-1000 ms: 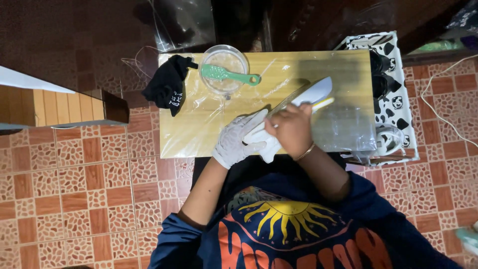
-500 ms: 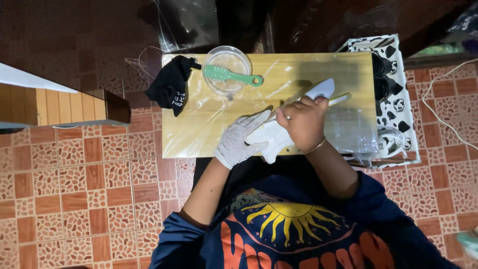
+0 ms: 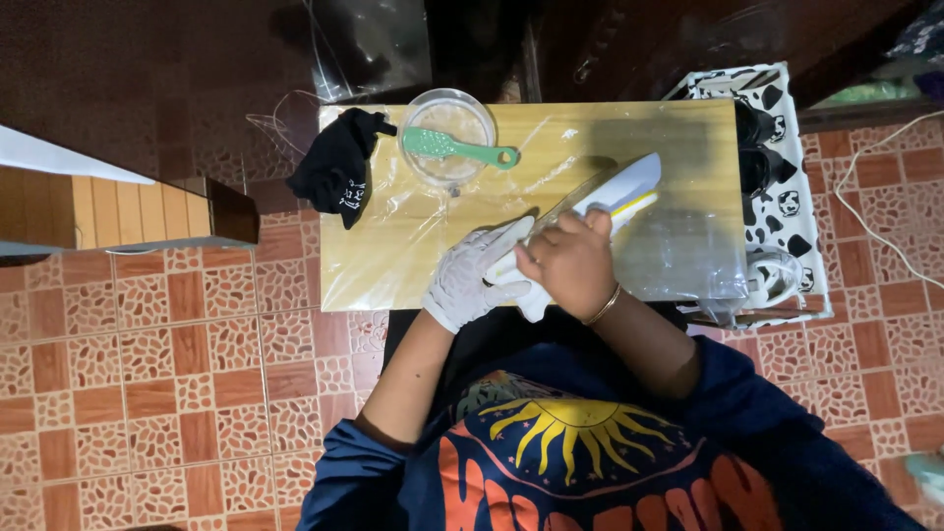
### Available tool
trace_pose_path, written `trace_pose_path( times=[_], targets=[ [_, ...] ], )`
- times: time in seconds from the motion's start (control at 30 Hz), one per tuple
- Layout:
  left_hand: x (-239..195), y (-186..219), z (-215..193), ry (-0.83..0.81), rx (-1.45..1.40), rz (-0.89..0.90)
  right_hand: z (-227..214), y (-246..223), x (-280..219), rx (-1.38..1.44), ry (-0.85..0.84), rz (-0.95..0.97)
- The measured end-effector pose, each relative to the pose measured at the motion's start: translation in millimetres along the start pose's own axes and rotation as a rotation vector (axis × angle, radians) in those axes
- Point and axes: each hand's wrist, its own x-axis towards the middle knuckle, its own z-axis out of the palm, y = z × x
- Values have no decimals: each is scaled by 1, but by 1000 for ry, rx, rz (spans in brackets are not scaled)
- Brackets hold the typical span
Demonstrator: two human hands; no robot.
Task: The person scrubs a white sneaker with a toothbrush, focusing on the upper, laces, and sole. They repeatedly dip the brush into a container of cleaning solution to apply it to the shoe.
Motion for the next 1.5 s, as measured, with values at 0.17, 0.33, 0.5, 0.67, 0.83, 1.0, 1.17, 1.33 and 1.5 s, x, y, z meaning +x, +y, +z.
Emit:
trace_pose_path(
  times=[0.17,0.33,0.5,0.67,0.83,1.0,1.17,1.33,1.5],
  targets=[
    [-2,-12,3,-11,-99,-58,-3,30,-1,-63,39,21],
    [0,-8,5,-3,-28,-41,-3,8,-5,-23,15,-9],
    [2,-3,0,-27,-120,-71,-6,33,-7,-37,23,50],
    [1,-3,2,-8,-88,-72,-2,4,-5,-20,37,15],
    [-4,-15,7,8,-112,-120,1,32,-7,-43,55,-24],
    [2,-1,0,13,-141,-90,-7,34,-5,-117,80,41],
    [2,0,-3,-28,-83,-101,-4,15,-3,-58,38,30],
    [-2,-9,4,-27,-60,-132,-4,42,-8,-155,108,39],
    [-2,-3,-1,-52,-100,-137,-1,19,-15,-26,50,28]
  ],
)
